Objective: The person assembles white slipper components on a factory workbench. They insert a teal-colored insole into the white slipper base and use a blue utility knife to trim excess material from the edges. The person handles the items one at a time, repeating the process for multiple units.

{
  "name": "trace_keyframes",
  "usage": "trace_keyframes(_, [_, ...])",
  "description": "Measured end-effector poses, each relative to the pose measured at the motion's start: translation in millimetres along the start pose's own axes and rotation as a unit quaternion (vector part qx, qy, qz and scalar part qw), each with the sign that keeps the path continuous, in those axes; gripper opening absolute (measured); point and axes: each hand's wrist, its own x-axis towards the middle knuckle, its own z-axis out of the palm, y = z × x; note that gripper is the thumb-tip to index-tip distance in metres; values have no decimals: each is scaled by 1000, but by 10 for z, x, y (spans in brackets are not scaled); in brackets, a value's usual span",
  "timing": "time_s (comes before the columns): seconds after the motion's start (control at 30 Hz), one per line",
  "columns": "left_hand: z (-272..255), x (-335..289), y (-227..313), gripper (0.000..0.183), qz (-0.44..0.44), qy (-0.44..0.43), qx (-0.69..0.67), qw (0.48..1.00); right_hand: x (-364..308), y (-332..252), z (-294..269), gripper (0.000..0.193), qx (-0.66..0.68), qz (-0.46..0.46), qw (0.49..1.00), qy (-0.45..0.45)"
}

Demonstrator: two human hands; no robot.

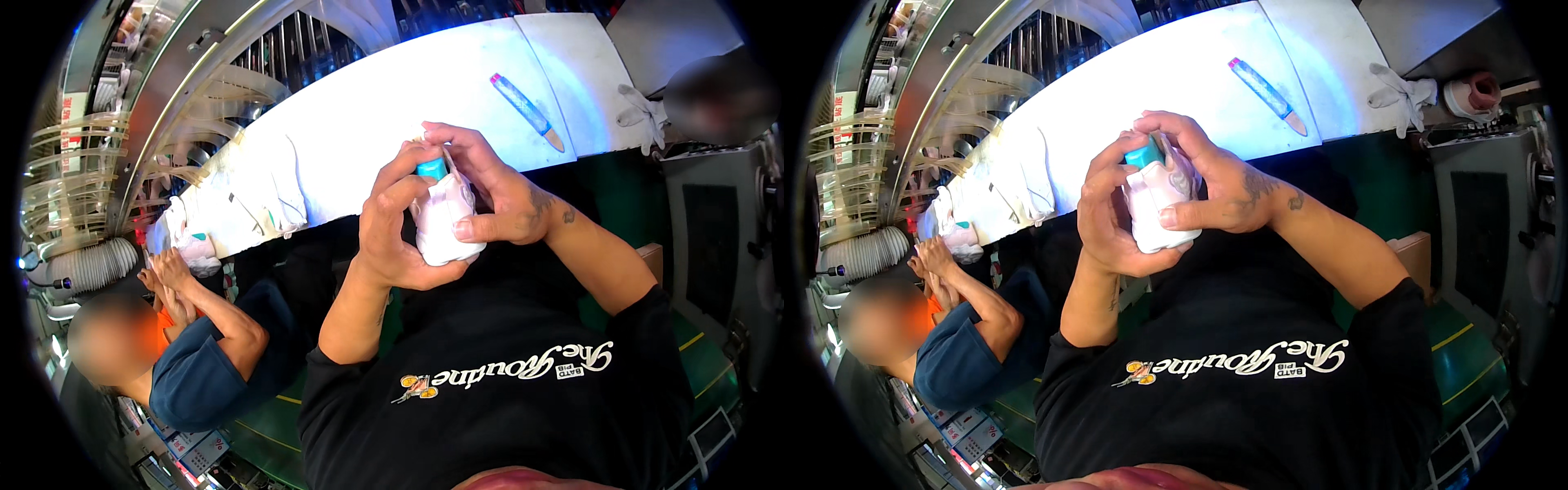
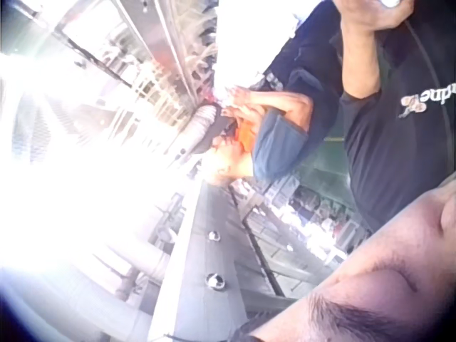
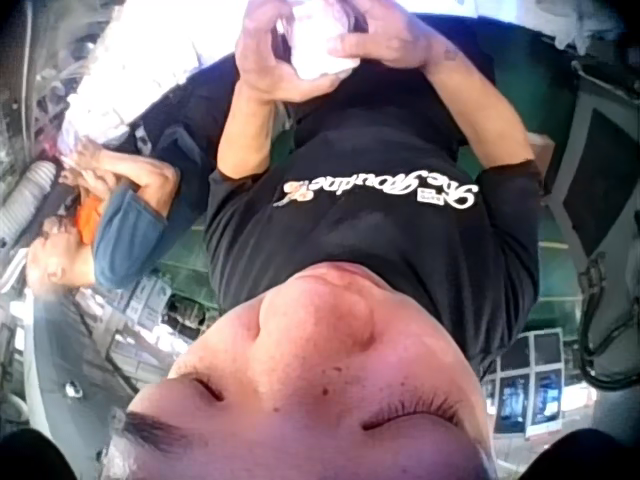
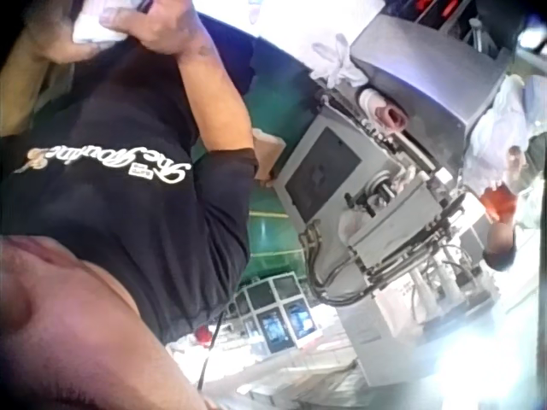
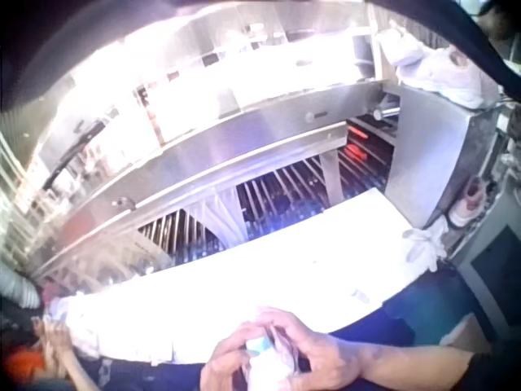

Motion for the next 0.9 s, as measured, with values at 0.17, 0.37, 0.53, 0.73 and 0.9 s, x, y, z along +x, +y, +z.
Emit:
trace_keyframes(0.17, [139, 66, 64, 75, 31, -19, 19, 999, -51, -309, 94, 107, -218, -3, 976, 28])
trace_keyframes(0.37, [-128, -122, 6, 98, -15, -29, -26, 999, -92, -220, 71, 98, -87, 24, 993, 78])
trace_keyframes(0.53, [-508, -257, 277, 92, -56, -26, 126, 990, -183, -115, 333, 78, -169, -61, 982, 50])
trace_keyframes(0.73, [-579, -221, 586, 86, -134, -76, 300, 941, -38, 221, 736, 63, -381, -238, 880, 157])
trace_keyframes(0.9, [-595, -206, 562, 87, -109, -79, 283, 950, 36, 240, 617, 35, -368, -284, 874, 142])
